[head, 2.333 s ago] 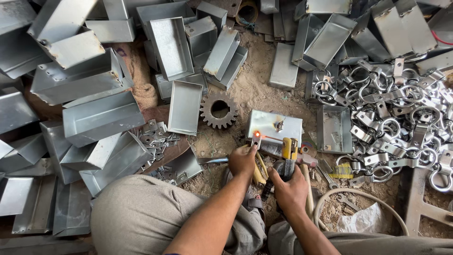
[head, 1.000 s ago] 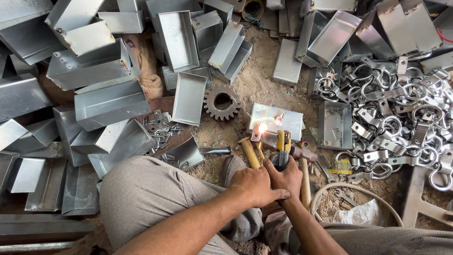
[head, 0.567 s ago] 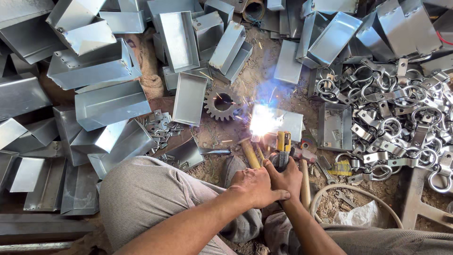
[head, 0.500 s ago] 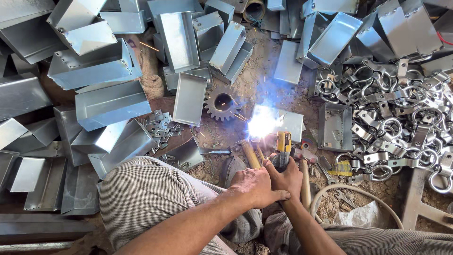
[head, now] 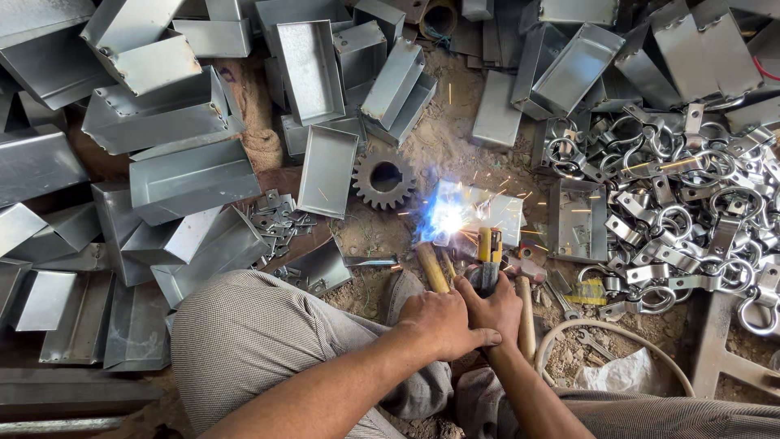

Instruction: The person welds a small metal tab onto a rectangular metal box using an arc welding electrode holder while sitting on the floor, then picks up and aligns another small metal component against a larger metal gear.

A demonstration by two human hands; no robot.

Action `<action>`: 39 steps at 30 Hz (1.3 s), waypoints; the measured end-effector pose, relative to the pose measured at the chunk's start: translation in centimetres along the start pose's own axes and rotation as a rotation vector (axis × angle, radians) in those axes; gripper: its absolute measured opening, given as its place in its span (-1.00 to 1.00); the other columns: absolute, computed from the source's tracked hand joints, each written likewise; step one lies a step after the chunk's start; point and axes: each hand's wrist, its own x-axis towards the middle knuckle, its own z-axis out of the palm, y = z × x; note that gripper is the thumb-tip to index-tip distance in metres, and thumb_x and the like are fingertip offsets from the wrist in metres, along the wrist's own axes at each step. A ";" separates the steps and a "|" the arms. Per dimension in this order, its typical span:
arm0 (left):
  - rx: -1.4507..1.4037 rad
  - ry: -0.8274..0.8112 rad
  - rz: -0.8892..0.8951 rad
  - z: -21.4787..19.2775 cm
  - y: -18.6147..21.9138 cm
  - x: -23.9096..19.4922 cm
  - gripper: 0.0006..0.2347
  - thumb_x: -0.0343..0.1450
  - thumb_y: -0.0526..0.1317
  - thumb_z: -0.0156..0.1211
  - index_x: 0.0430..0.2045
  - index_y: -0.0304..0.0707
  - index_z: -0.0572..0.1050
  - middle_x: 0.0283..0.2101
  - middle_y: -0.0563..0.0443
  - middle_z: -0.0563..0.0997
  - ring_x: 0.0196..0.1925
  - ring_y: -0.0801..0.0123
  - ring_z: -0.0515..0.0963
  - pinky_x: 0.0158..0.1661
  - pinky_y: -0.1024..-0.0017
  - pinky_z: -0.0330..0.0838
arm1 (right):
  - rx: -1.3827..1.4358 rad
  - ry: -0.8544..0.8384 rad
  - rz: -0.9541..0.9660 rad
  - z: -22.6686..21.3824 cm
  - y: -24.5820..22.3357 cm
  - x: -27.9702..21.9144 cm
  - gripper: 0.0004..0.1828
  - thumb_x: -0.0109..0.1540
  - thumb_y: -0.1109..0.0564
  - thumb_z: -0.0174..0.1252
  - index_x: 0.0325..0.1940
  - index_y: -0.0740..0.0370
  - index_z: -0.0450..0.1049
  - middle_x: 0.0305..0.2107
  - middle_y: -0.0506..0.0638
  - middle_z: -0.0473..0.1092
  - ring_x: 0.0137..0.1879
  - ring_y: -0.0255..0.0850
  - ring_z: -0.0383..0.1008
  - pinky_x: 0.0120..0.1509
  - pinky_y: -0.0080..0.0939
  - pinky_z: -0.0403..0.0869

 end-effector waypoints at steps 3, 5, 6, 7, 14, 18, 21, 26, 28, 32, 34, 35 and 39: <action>-0.095 0.025 0.044 -0.1 0.1 -0.5 -0.26 0.24 0.32 0.23 -0.02 -0.50 0.47 -0.14 -0.31 0.69 -0.11 0.01 0.72 -0.04 0.14 0.55 | 0.028 0.034 -0.008 -0.7 -0.6 -0.1 -0.37 0.00 -0.31 0.38 -0.19 0.27 0.51 -0.38 0.23 0.54 -0.23 0.15 0.59 -0.08 0.11 0.49; 0.011 0.044 0.073 -0.8 0.2 -0.4 -0.25 0.26 0.34 0.24 -0.09 -0.55 0.50 -0.14 -0.31 0.67 -0.11 0.00 0.70 -0.07 0.14 0.57 | 0.003 0.082 -0.037 -1.0 -0.9 0.3 -0.35 0.02 -0.31 0.39 -0.20 0.31 0.48 -0.39 0.24 0.51 -0.23 0.17 0.56 -0.08 0.15 0.46; 0.008 0.042 0.074 -0.9 0.3 -0.5 -0.25 0.26 0.34 0.24 -0.09 -0.55 0.50 -0.14 -0.31 0.67 -0.11 0.00 0.70 -0.07 0.14 0.57 | 0.011 0.106 -0.053 -1.1 -1.0 0.4 -0.35 0.02 -0.30 0.40 -0.19 0.31 0.48 -0.37 0.24 0.49 -0.21 0.19 0.54 -0.07 0.16 0.45; -0.015 0.055 0.081 -1.0 0.4 -0.8 -0.27 0.27 0.34 0.24 -0.11 -0.55 0.51 -0.16 -0.30 0.68 -0.12 -0.01 0.71 -0.07 0.15 0.57 | 0.018 0.131 -0.068 -1.2 -1.1 0.4 -0.35 0.02 -0.30 0.40 -0.18 0.32 0.47 -0.36 0.25 0.48 -0.19 0.20 0.52 -0.06 0.17 0.45; -0.023 0.054 0.094 -0.9 0.2 -1.0 -0.27 0.33 0.36 0.18 -0.17 -0.59 0.53 -0.18 -0.32 0.68 -0.11 0.00 0.70 -0.04 0.16 0.55 | 0.030 0.048 -0.094 -1.9 -2.2 0.7 -0.38 0.01 -0.28 0.40 -0.18 0.30 0.48 -0.38 0.24 0.52 -0.24 0.16 0.57 -0.10 0.10 0.49; -0.069 0.079 0.106 -0.5 0.1 -0.8 -0.31 0.34 0.35 0.16 -0.25 -0.55 0.56 -0.22 -0.32 0.68 -0.13 -0.02 0.70 -0.05 0.13 0.53 | -0.106 -0.122 -0.106 -3.1 -3.4 1.6 -0.36 0.00 -0.29 0.40 -0.20 0.31 0.48 -0.42 0.24 0.54 -0.28 0.13 0.59 -0.12 0.07 0.51; -0.098 -0.097 0.045 -0.6 0.1 -0.9 -0.31 0.41 0.37 -0.01 -0.36 -0.50 0.60 -0.32 -0.24 0.71 -0.23 0.08 0.74 -0.11 0.15 0.59 | -0.219 -0.230 -0.096 -3.6 -4.4 2.5 -0.30 -0.03 -0.34 0.41 -0.25 0.34 0.46 -0.42 0.23 0.54 -0.29 0.08 0.61 -0.13 0.06 0.53; -0.157 -0.016 0.089 -0.9 -0.5 -0.9 -0.30 0.38 0.40 -0.03 -0.40 -0.46 0.60 -0.33 -0.24 0.71 -0.21 0.05 0.72 -0.12 0.11 0.59 | -0.250 -0.295 -0.083 -3.8 -5.3 2.7 -0.27 -0.02 -0.36 0.39 -0.19 0.33 0.44 -0.40 0.24 0.55 -0.28 0.09 0.61 -0.13 0.06 0.54; -0.166 -0.006 0.087 -0.8 -0.9 -0.9 -0.28 0.38 0.41 -0.04 -0.39 -0.48 0.61 -0.31 -0.27 0.70 -0.17 0.01 0.71 -0.08 0.10 0.56 | -0.330 -0.226 -0.226 -3.4 -5.6 2.7 -0.26 -0.01 -0.36 0.42 -0.24 0.38 0.45 -0.37 0.29 0.53 -0.22 0.18 0.57 -0.08 0.13 0.49; -0.178 -0.001 0.084 -0.5 -1.8 -0.7 -0.24 0.38 0.42 -0.05 -0.31 -0.55 0.61 -0.24 -0.31 0.69 -0.10 -0.03 0.70 -0.02 0.11 0.54 | -0.312 -0.263 -0.189 -2.8 -5.8 2.6 -0.27 -0.02 -0.36 0.39 -0.21 0.36 0.46 -0.37 0.27 0.54 -0.22 0.17 0.59 -0.07 0.12 0.50; -0.185 0.010 0.085 -0.4 -1.9 -0.5 -0.24 0.38 0.42 -0.05 -0.29 -0.56 0.61 -0.23 -0.32 0.68 -0.08 -0.04 0.70 -0.01 0.11 0.53 | -0.338 -0.269 -0.188 -2.5 -5.7 2.6 -0.24 -0.02 -0.38 0.39 -0.21 0.38 0.45 -0.38 0.29 0.53 -0.22 0.17 0.59 -0.08 0.13 0.51; -0.187 0.020 0.084 -0.5 -2.0 -0.6 -0.23 0.38 0.42 -0.04 -0.27 -0.57 0.60 -0.21 -0.33 0.67 -0.07 -0.05 0.69 0.00 0.11 0.52 | -0.341 -0.272 -0.190 -2.4 -5.7 2.7 -0.24 -0.02 -0.38 0.39 -0.21 0.38 0.45 -0.38 0.29 0.53 -0.22 0.17 0.59 -0.08 0.13 0.51; -0.216 -0.024 0.062 -1.1 -2.0 -1.1 -0.22 0.38 0.40 -0.05 -0.14 -0.60 0.56 -0.11 -0.36 0.67 0.01 -0.06 0.67 0.05 0.12 0.50 | -0.365 -0.251 -0.202 -2.2 -5.7 2.6 -0.25 -0.04 -0.39 0.40 -0.20 0.35 0.48 -0.33 0.26 0.54 -0.18 0.17 0.59 -0.05 0.14 0.50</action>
